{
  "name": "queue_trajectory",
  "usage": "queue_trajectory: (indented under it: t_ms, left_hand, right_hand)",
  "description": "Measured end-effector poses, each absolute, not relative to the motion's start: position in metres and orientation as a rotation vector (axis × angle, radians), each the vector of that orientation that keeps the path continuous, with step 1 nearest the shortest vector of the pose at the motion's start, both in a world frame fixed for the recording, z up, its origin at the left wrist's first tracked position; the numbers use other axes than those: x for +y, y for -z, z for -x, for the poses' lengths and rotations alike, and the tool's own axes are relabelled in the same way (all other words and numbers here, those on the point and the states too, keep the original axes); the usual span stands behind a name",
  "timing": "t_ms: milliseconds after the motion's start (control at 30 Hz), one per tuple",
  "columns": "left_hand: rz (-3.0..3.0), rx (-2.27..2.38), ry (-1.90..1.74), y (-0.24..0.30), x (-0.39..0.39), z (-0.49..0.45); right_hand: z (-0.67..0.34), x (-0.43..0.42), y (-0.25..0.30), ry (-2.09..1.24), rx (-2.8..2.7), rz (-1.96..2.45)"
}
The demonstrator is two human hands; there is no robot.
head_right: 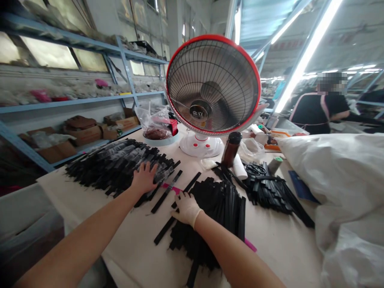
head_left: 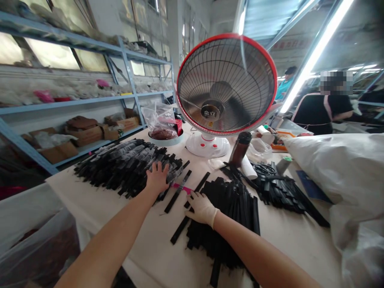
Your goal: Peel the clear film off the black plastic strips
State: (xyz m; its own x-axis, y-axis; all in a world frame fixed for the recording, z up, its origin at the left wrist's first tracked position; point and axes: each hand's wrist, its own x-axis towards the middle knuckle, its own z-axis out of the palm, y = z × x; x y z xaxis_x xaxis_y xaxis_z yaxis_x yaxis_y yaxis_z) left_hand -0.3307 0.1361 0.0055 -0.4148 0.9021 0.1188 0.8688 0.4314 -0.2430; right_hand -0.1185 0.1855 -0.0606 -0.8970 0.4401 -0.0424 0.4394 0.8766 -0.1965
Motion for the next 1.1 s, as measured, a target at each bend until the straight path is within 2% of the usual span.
queue_trajectory:
  t_ms: [333,600,667,867,1100]
  left_hand:
    - [1.526,-2.472,-0.262,0.003,0.139,0.307]
    - [1.593,-2.481,-0.220,0.027,0.124,0.278]
    - [1.630,-2.478,-0.193,0.030,0.119,0.277]
    - [1.713,-2.428,-0.084,0.018,0.107,0.292]
    - [1.334,-2.525,0.077,0.000,0.113,0.347]
  right_hand:
    - [0.045,0.167,0.063,-0.351,-3.000,0.835]
    - [0.064,0.178,0.049,-0.336,-2.913,0.921]
    - [0.082,0.184,0.049,-0.451,-2.847,0.954]
    - [0.141,0.197,0.075,-1.070,-2.515,0.938]
    - [0.169,0.197,0.087,-1.066,-2.522,0.968]
